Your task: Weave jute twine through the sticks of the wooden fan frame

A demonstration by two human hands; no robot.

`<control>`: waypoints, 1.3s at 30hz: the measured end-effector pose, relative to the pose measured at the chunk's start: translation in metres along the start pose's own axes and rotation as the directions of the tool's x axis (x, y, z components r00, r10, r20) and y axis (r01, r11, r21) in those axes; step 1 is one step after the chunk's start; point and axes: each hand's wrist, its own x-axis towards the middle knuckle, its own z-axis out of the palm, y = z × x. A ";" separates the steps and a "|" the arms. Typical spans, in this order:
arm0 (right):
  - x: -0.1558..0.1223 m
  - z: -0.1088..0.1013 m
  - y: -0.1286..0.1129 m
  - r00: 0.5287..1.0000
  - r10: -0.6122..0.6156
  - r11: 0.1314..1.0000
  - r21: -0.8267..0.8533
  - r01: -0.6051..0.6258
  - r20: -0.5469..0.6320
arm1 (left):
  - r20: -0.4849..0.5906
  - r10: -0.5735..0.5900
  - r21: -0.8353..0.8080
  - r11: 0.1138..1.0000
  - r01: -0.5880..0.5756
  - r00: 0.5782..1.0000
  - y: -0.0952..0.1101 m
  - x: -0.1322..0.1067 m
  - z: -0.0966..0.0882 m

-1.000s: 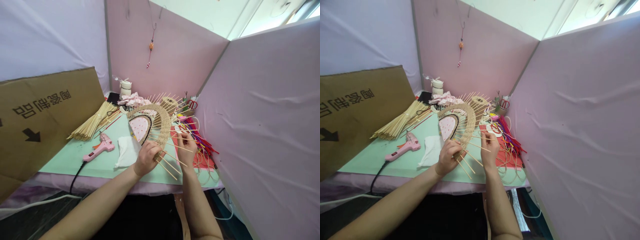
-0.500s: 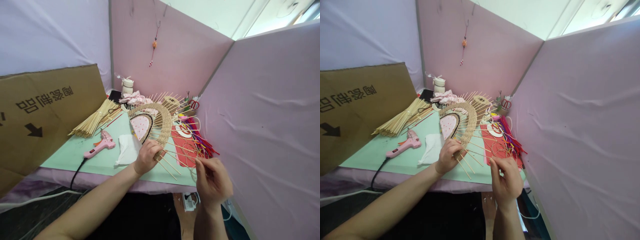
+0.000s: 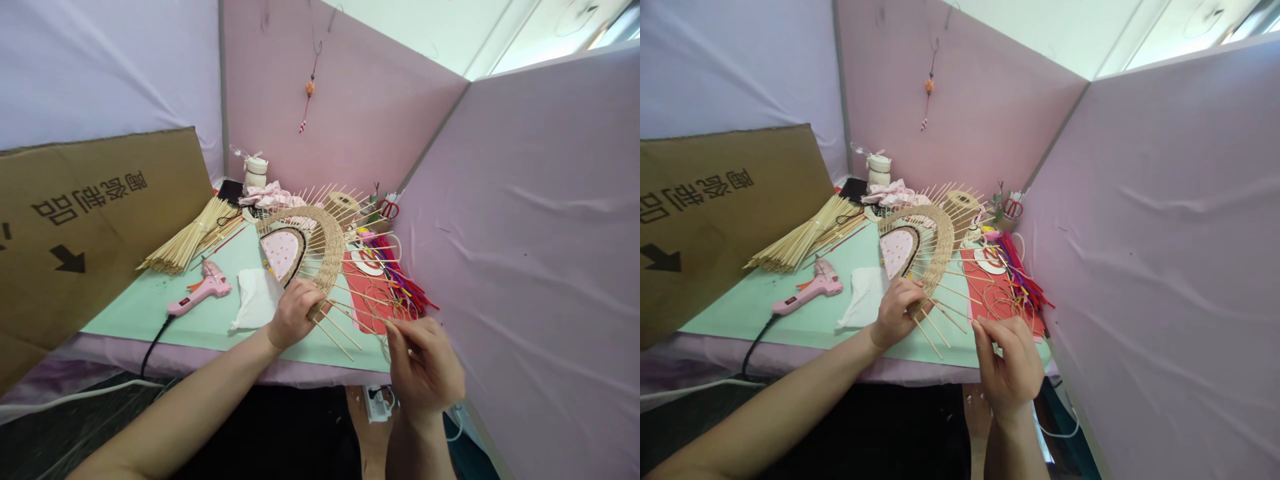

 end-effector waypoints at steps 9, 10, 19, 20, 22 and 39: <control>0.000 -0.005 0.004 0.999 0.017 1.000 -0.005 -0.017 0.034 | -0.013 -0.013 -0.014 1.000 0.013 1.000 0.001 0.001 -0.001; -0.001 -0.006 0.004 0.999 0.021 1.000 -0.006 -0.020 0.039 | -0.011 -0.013 -0.018 1.000 0.013 1.000 0.001 0.000 -0.001; -0.003 -0.007 0.007 0.998 0.044 0.999 -0.034 -0.043 0.045 | -0.009 -0.018 -0.014 1.000 0.017 1.000 0.000 -0.001 0.000; -0.002 -0.007 0.006 0.998 0.046 0.998 -0.033 -0.045 0.040 | -0.009 -0.018 -0.018 1.000 0.018 1.000 0.000 -0.001 0.000; 0.000 -0.005 0.004 0.999 0.043 0.999 -0.029 -0.043 0.003 | -0.007 -0.018 -0.028 0.999 0.018 1.000 0.000 -0.001 0.000; 0.009 0.003 0.010 0.995 0.083 0.996 -0.039 -0.085 -0.055 | 0.037 0.016 0.011 1.000 -0.016 0.999 -0.001 -0.004 0.001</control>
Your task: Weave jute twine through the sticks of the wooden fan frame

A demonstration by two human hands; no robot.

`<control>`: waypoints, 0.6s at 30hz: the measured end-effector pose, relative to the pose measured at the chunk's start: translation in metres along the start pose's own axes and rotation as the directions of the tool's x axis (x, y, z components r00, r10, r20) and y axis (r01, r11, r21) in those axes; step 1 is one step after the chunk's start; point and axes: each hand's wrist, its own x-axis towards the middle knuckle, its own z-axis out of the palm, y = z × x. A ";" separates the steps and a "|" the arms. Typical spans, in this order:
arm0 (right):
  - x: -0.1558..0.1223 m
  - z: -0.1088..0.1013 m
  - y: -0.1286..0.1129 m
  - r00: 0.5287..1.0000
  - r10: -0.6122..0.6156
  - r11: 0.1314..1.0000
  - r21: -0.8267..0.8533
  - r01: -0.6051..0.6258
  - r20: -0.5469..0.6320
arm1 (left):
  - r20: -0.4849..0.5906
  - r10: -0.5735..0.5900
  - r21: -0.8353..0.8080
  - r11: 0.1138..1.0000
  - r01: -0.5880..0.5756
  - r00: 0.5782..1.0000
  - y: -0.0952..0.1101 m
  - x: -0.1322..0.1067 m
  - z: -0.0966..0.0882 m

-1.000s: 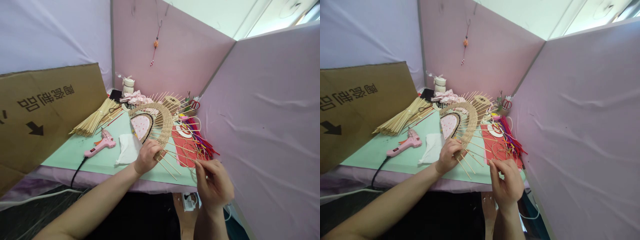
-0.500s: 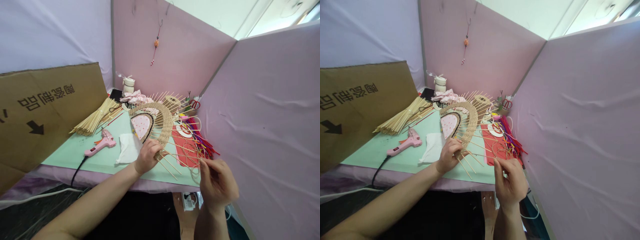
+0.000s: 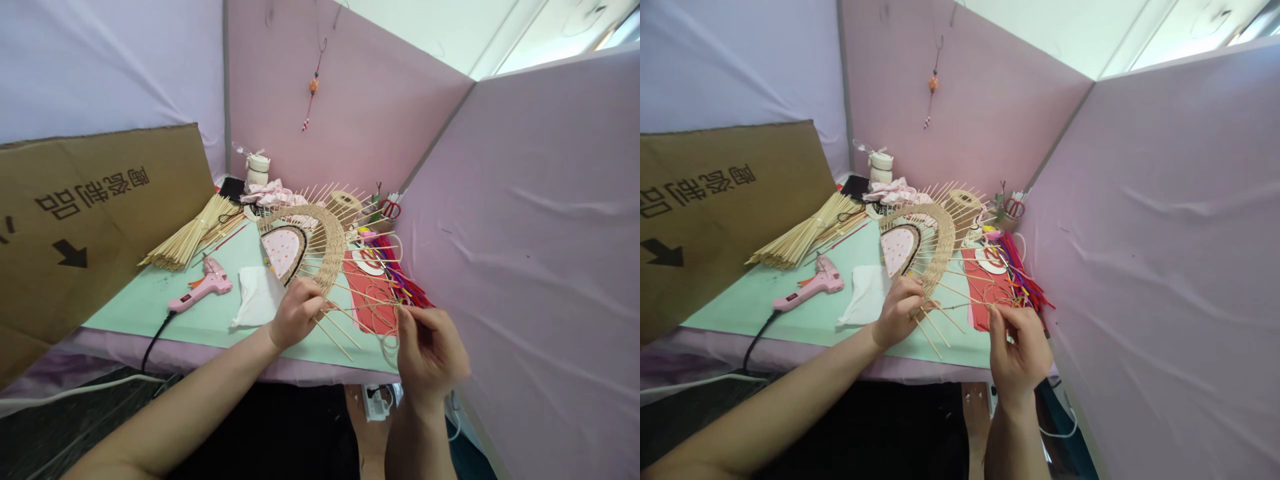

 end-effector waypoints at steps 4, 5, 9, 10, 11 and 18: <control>-0.002 0.002 0.001 1.000 0.006 1.000 -0.002 -0.006 0.021 | -0.011 0.038 -0.045 0.998 -0.039 0.999 -0.001 0.000 0.000; -0.002 0.002 0.001 1.000 0.009 1.000 -0.005 -0.009 0.027 | -0.011 0.048 -0.056 0.997 -0.048 0.999 -0.001 0.000 0.000; 0.003 0.004 0.000 0.999 0.030 0.999 -0.031 -0.029 0.043 | 0.028 0.088 -0.046 0.995 -0.087 0.996 0.000 -0.001 -0.002; 0.005 0.004 0.000 0.998 0.048 0.998 -0.040 -0.047 0.049 | 0.039 0.092 -0.041 0.995 -0.091 0.995 0.000 0.000 -0.003; 0.007 0.005 0.001 0.995 0.078 0.996 -0.047 -0.075 0.061 | 0.046 0.092 -0.040 0.995 -0.090 0.995 0.001 0.000 -0.004; 0.012 0.028 0.027 0.854 0.455 0.879 0.026 -0.476 0.253 | 0.033 0.060 -0.047 0.997 -0.059 0.998 0.006 0.001 -0.006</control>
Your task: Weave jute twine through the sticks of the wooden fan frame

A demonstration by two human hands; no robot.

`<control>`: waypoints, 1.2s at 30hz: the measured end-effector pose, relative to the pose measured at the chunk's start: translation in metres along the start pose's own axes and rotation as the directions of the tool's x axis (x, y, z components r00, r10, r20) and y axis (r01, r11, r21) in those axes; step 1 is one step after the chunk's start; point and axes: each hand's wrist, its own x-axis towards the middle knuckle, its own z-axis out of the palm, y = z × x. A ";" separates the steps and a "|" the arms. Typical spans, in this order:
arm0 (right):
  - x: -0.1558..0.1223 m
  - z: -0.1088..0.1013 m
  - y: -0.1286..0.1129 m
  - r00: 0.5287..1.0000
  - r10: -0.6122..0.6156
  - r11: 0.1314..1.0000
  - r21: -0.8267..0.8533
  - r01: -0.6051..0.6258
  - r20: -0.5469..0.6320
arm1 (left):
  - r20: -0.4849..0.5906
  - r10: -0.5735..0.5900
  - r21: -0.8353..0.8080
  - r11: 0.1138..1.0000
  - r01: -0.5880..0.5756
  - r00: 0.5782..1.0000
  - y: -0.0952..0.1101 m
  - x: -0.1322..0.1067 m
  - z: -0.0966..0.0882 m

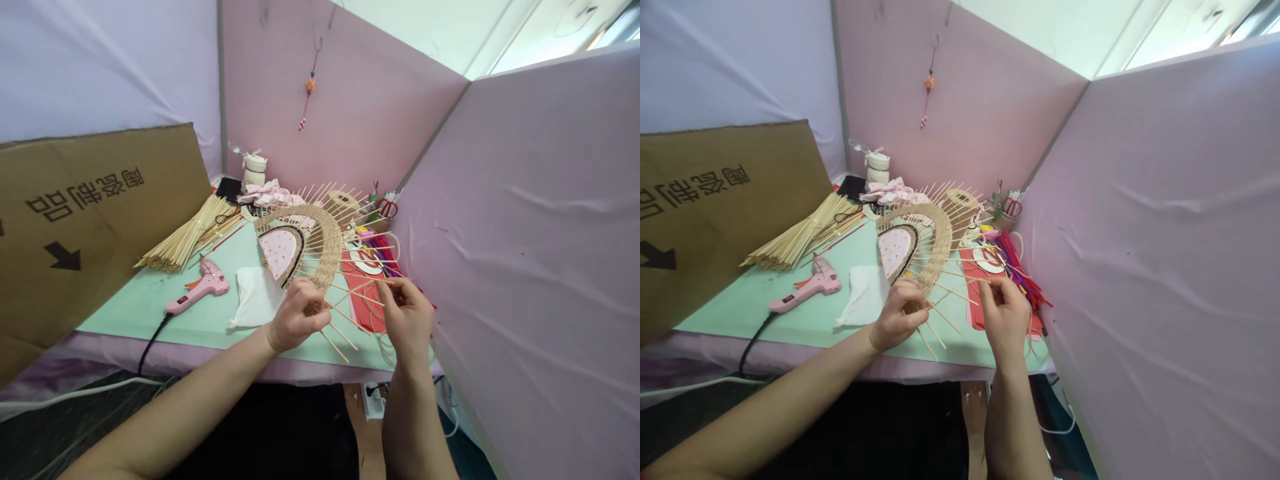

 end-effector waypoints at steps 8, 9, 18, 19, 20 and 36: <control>0.016 0.076 0.020 0.996 0.040 0.989 0.137 -0.050 0.074 | 0.039 0.044 -0.003 0.999 -0.044 0.998 0.002 0.001 -0.002; 0.017 0.084 0.018 0.999 0.027 0.989 0.141 -0.032 0.035 | 0.043 0.038 -0.007 0.999 -0.037 0.998 0.002 0.000 -0.002; 0.011 0.107 0.008 0.985 0.154 0.901 0.420 -0.107 -0.081 | 0.109 -0.045 0.090 0.995 0.036 0.993 0.003 -0.009 -0.002; 0.008 0.110 0.008 0.978 0.203 0.862 0.482 -0.159 -0.040 | 0.124 -0.058 0.092 0.995 0.047 0.991 0.005 -0.011 -0.002; 0.005 0.113 0.009 0.970 0.242 0.826 0.526 -0.204 -0.005 | 0.145 -0.070 0.093 0.994 0.057 0.987 0.007 -0.013 -0.004; -0.015 0.123 0.002 0.982 0.188 0.818 0.553 -0.157 0.002 | 0.162 -0.635 0.063 0.770 0.635 0.755 0.002 0.011 -0.027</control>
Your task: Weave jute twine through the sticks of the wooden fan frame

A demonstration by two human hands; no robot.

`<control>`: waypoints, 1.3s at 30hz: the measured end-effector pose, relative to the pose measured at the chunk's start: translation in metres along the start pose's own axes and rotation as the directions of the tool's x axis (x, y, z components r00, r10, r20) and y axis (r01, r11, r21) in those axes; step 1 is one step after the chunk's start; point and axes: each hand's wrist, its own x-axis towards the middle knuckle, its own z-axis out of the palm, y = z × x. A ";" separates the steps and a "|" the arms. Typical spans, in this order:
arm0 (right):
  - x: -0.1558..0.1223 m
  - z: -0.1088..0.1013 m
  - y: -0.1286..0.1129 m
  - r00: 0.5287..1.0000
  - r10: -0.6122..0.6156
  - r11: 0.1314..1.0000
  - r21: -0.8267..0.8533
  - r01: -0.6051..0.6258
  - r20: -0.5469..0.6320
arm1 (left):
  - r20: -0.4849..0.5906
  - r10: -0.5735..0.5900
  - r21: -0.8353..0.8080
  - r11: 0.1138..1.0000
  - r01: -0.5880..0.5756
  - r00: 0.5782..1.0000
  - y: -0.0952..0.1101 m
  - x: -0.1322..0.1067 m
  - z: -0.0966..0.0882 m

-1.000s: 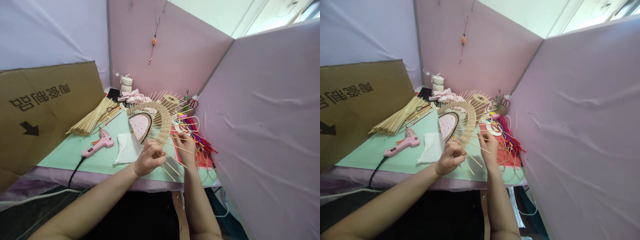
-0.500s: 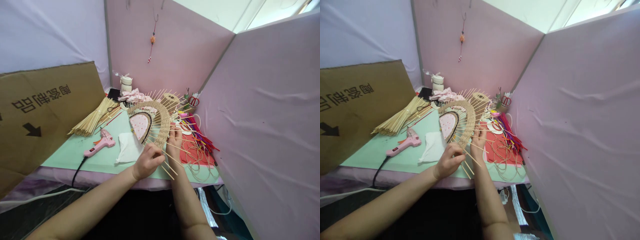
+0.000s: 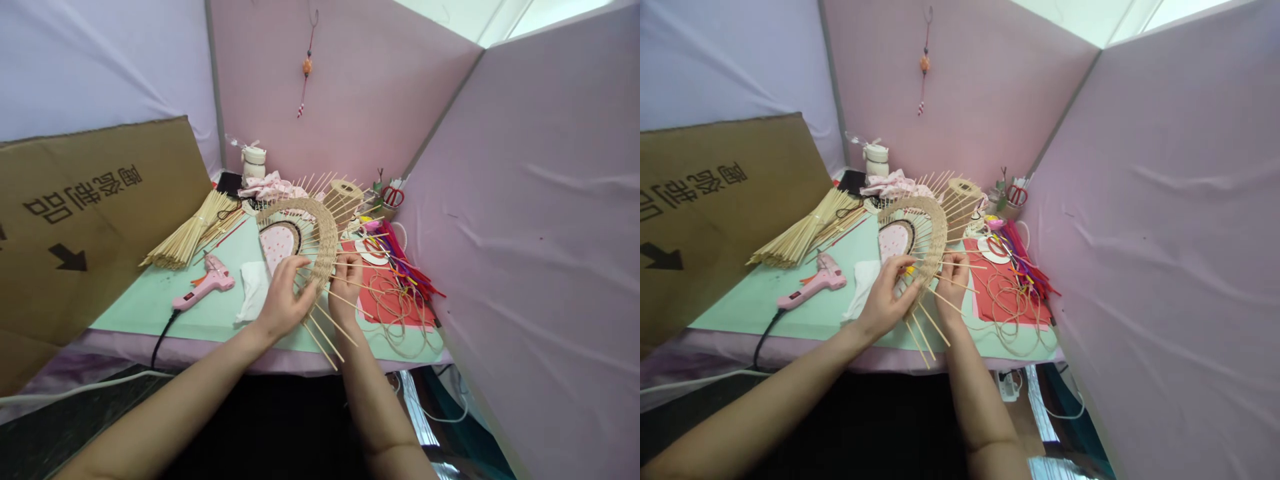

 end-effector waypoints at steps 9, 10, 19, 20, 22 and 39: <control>0.000 -0.001 -0.002 0.995 0.068 0.998 0.007 -0.069 0.072 | 0.222 -0.234 -0.087 0.962 0.258 0.947 0.008 0.016 -0.005; 0.000 -0.001 -0.001 0.993 0.079 0.996 0.022 -0.082 0.091 | 0.240 -0.247 -0.088 0.958 0.274 0.939 0.009 0.017 -0.006; 0.001 -0.014 -0.002 0.994 -0.002 1.000 -0.024 0.005 0.108 | 0.247 -0.259 -0.073 0.956 0.285 0.934 0.011 0.019 0.000; 0.002 -0.016 -0.002 0.994 -0.002 0.999 -0.044 0.006 0.105 | 0.248 -0.256 -0.067 0.958 0.280 0.934 0.011 0.018 0.000; 0.002 -0.022 -0.004 0.994 0.005 0.994 -0.105 0.006 0.106 | 0.238 -0.246 -0.058 0.962 0.267 0.939 0.010 0.018 0.001; -0.008 -0.080 -0.060 0.795 0.494 0.835 0.062 -0.546 0.352 | 0.269 -0.231 -0.039 0.967 0.250 0.935 0.002 0.015 0.001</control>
